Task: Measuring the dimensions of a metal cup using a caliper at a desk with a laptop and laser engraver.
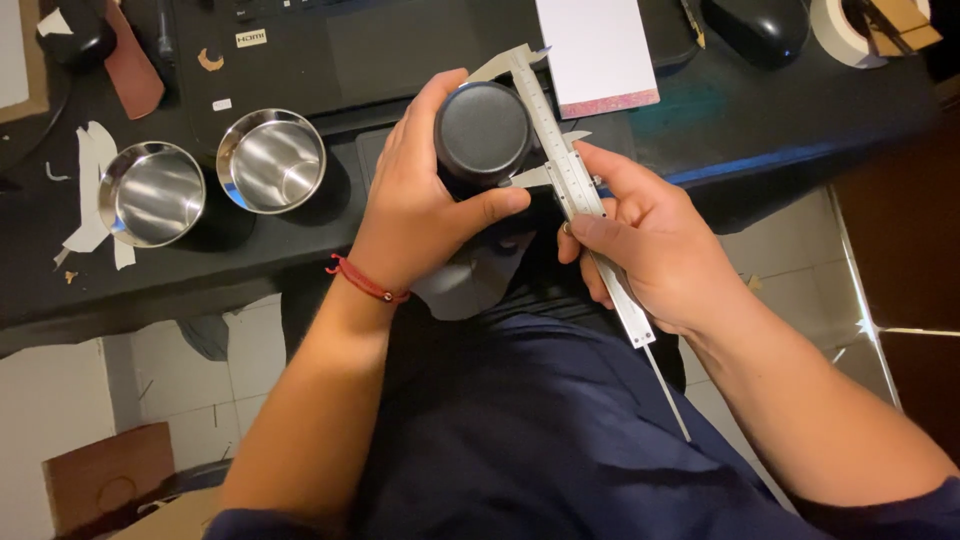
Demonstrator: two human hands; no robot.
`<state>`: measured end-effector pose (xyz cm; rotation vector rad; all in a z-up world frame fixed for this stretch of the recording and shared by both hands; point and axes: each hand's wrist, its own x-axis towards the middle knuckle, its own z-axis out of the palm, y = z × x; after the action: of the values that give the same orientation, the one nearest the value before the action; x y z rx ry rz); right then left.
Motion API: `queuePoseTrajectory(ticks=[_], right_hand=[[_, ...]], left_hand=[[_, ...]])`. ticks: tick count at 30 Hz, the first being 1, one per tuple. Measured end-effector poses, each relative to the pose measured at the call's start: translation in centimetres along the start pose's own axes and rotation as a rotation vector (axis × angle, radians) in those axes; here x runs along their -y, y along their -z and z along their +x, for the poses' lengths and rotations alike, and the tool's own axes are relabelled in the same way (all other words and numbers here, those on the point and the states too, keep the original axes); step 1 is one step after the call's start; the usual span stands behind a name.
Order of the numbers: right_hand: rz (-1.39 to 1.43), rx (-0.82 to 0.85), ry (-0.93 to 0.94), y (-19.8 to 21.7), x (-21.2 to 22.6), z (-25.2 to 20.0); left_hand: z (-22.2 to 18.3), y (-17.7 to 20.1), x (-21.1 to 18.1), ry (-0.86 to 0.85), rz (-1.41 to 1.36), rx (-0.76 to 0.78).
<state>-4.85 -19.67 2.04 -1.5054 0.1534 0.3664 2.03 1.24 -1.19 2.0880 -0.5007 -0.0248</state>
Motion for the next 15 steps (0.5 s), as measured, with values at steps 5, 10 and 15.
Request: queuePoseTrajectory(ticks=[5,10,15], right_hand=[[-0.012,0.005,0.002,0.2,0.0,0.0],[-0.043,0.015,0.033,1.0,-0.3,-0.7],[-0.33,0.013,0.15,1.4,0.2,-3.8]], left_hand=[[0.2,-0.1,0.2,0.03,-0.018,0.039],[-1.4,-0.8,-0.1,-0.131,-0.033,-0.176],[-4.0,-0.8,0.4,-0.263,0.081,-0.283]])
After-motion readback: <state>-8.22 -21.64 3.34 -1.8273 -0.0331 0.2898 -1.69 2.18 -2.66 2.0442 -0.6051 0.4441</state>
